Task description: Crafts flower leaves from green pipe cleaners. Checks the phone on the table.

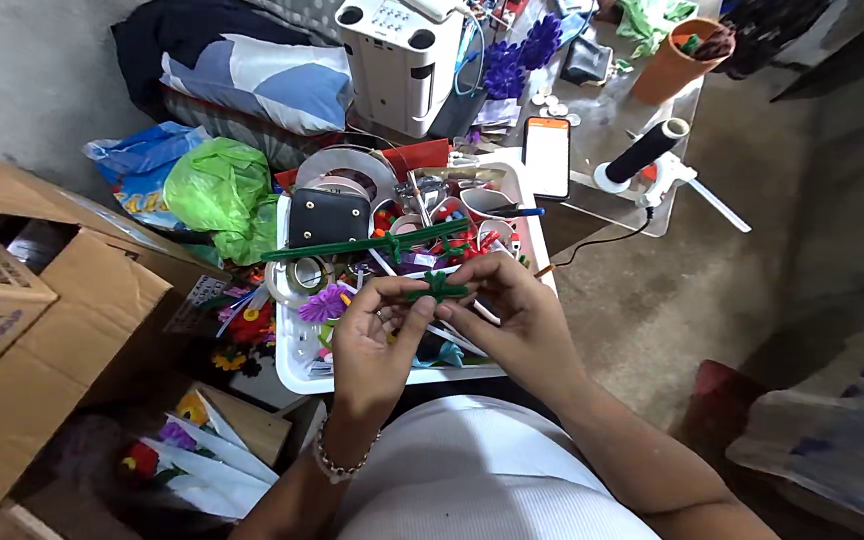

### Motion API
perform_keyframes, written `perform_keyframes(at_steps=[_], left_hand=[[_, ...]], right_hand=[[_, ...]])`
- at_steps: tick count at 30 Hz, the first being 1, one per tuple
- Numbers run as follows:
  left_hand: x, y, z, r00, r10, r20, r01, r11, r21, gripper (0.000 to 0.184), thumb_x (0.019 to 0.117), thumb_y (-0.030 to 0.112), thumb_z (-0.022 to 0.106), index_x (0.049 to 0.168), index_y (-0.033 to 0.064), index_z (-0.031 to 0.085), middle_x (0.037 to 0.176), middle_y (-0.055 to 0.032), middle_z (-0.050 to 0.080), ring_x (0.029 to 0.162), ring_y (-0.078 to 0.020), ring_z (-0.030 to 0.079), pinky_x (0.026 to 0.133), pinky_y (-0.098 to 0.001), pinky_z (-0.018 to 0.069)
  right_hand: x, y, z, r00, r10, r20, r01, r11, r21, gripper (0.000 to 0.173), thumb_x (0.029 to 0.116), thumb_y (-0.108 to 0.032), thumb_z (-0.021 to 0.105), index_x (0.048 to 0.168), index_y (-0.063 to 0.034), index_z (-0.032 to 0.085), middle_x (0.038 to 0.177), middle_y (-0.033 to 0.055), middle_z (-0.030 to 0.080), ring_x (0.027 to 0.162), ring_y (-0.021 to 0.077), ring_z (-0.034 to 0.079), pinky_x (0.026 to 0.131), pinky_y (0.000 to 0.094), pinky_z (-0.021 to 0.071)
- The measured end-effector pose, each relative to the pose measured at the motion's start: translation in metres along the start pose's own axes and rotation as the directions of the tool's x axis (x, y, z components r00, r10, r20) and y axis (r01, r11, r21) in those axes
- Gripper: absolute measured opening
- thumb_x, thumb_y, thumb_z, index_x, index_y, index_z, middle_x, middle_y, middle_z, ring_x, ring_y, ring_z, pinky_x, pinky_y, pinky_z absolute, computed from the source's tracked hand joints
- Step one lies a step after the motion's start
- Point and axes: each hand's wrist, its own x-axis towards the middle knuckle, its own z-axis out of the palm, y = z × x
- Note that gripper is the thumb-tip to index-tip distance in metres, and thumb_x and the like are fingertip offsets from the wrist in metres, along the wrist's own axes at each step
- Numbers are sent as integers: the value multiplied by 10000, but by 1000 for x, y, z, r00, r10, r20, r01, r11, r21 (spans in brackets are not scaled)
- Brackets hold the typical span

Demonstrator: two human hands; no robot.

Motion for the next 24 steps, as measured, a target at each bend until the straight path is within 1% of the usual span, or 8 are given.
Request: perform_keyframes(at_steps=[2, 5, 7, 9, 13, 16, 20, 24], left_hand=[[0, 0, -2, 1000, 10, 22, -11, 999, 30, 115, 942, 41, 687, 1055, 19, 678, 934, 24, 728, 820, -54, 708, 772, -227, 619], [3, 3, -10, 995, 22, 101, -34, 993, 117, 93, 938, 47, 687, 1021, 14, 710, 913, 27, 731, 796, -32, 695, 747, -200, 605], [4, 5, -14, 988, 20, 151, -43, 987, 152, 94, 935, 64, 691, 1013, 22, 723, 917, 27, 734, 806, -23, 690, 754, -191, 598], [5, 7, -16, 983, 7, 184, -41, 983, 179, 101, 941, 78, 688, 1020, 28, 726, 928, 31, 733, 826, -14, 687, 774, -185, 592], [7, 7, -19, 981, 28, 192, -68, 977, 204, 151, 976, 121, 660, 1084, 24, 705, 998, 18, 732, 904, -34, 696, 839, -211, 595], [5, 9, -18, 981, 38, 188, -69, 985, 159, 175, 987, 135, 657, 1098, 8, 704, 1001, 8, 739, 906, -45, 702, 844, -218, 598], [4, 11, -20, 980, 23, 196, -50, 990, 131, 154, 974, 122, 673, 1075, 18, 727, 1006, 14, 735, 897, -41, 698, 830, -215, 601], [3, 10, -21, 972, 44, 229, -89, 978, 189, 153, 946, 131, 706, 1055, 29, 735, 1008, 6, 723, 912, -46, 691, 837, -211, 599]], right_hand=[[1, -2, -4, 998, 44, 47, -45, 999, 17, 241, 920, -92, 719, 1117, -12, 605, 977, 34, 719, 875, 68, 706, 814, 238, 608], [6, -6, -16, 981, 81, 176, -81, 997, -3, 244, 900, -81, 702, 1103, -31, 577, 927, -1, 701, 842, 17, 677, 779, 186, 579], [11, -9, -25, 961, 83, 266, -80, 997, -20, 247, 894, -77, 697, 1101, -26, 572, 924, -6, 693, 840, -2, 667, 776, 162, 569], [14, -10, -29, 948, 64, 313, -52, 997, -49, 240, 903, -94, 698, 1103, -21, 588, 928, -4, 695, 846, -6, 665, 783, 161, 568], [14, -9, -27, 958, 26, 286, -13, 999, -46, 209, 952, -127, 690, 1109, -14, 612, 978, 15, 705, 874, 24, 682, 812, 197, 590], [11, -6, -23, 974, -3, 225, 10, 999, -34, 175, 976, -153, 682, 1071, -12, 644, 966, 15, 708, 875, 30, 681, 831, 212, 589], [9, -6, -21, 982, -8, 188, 9, 1000, -5, 147, 974, -143, 672, 1046, -14, 666, 958, 7, 710, 876, 27, 680, 831, 213, 589], [9, -6, -21, 982, -21, 185, 32, 998, -57, 136, 949, -131, 666, 1020, -19, 695, 928, -7, 711, 847, 6, 658, 794, 186, 569]])
